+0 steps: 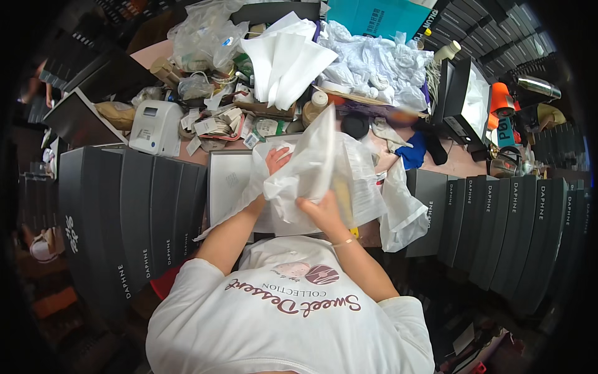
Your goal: Inspect, clean, and pack shoes into their respective boxes.
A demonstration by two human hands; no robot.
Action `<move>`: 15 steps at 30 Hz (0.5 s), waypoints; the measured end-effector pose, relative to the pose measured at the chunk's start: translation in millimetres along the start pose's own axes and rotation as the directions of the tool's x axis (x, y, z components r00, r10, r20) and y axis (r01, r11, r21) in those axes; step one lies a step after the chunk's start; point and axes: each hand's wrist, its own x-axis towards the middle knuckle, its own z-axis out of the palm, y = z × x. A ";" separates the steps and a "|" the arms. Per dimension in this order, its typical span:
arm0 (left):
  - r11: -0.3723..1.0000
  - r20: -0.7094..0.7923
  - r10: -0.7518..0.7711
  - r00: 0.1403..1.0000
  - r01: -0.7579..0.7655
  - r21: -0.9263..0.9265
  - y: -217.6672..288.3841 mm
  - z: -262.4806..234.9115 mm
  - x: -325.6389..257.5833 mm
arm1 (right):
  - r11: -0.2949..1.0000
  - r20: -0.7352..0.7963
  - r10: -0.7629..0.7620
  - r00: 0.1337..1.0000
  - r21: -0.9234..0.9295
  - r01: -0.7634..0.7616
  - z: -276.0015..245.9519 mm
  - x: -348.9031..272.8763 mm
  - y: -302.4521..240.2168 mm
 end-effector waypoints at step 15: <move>0.460 -0.254 0.597 0.761 -0.066 0.885 84.8 -44.7 -194.1 | 0.759 0.049 -0.070 0.996 -0.645 0.085 16.7 57.3 132.4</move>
